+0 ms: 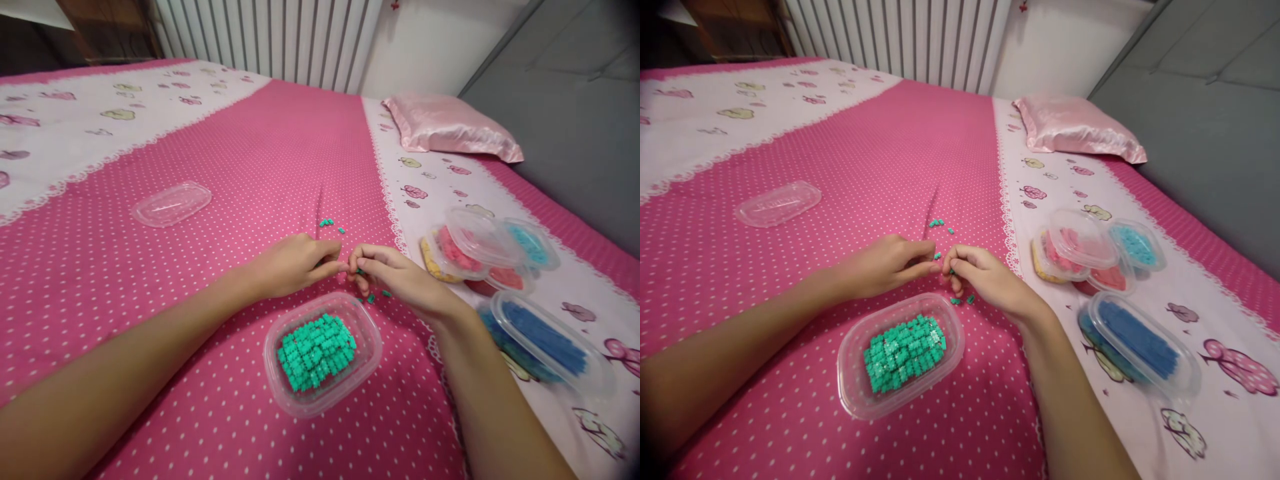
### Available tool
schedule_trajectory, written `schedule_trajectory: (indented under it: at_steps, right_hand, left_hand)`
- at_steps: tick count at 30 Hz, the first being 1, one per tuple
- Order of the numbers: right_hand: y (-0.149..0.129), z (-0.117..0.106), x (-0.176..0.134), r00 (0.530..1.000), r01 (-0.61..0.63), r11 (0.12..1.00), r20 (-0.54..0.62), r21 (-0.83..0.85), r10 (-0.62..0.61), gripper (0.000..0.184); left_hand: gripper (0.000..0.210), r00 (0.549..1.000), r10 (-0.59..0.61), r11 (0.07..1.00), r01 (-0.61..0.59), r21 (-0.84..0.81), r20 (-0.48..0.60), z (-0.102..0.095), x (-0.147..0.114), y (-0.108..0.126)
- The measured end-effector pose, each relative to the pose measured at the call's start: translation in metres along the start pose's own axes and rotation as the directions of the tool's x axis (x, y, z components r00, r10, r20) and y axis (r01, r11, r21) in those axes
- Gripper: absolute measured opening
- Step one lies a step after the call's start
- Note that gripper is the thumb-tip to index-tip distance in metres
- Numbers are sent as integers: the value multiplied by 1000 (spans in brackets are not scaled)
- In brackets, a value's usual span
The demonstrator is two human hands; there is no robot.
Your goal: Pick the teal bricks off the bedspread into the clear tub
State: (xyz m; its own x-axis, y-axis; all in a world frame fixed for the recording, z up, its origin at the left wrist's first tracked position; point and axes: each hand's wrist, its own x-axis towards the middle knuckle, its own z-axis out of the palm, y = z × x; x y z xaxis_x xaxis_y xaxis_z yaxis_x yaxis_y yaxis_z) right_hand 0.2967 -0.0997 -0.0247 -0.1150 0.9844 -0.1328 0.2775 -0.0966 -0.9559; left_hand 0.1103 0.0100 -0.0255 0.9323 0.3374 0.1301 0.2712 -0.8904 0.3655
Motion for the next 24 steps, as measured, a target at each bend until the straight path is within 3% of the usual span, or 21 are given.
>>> schedule_trajectory:
  at_steps: [6, 9, 15, 24]
  right_hand:
    - [-6, 4, -2, 999, 51, 990, -10, 131, -50, 34]
    - [-7, 5, -4, 996, 80, 989, 19, 126, -83, 31]
    - [-7, 4, -9, 986, 132, 991, 102, -13, -130, 18]
    - [-9, 12, -6, 988, 154, 978, 55, -142, -148, 9]
  left_hand:
    - [41, 999, 25, 998, -26, -52, -31, -3, 0, 7]
    - [40, 998, 45, 991, -49, -127, -34, -3, -1, 7]
    - [37, 992, 98, 955, -115, -273, -78, 0, -1, 0]
    - [39, 990, 94, 945, -123, -303, -108, 2, 0, -2]
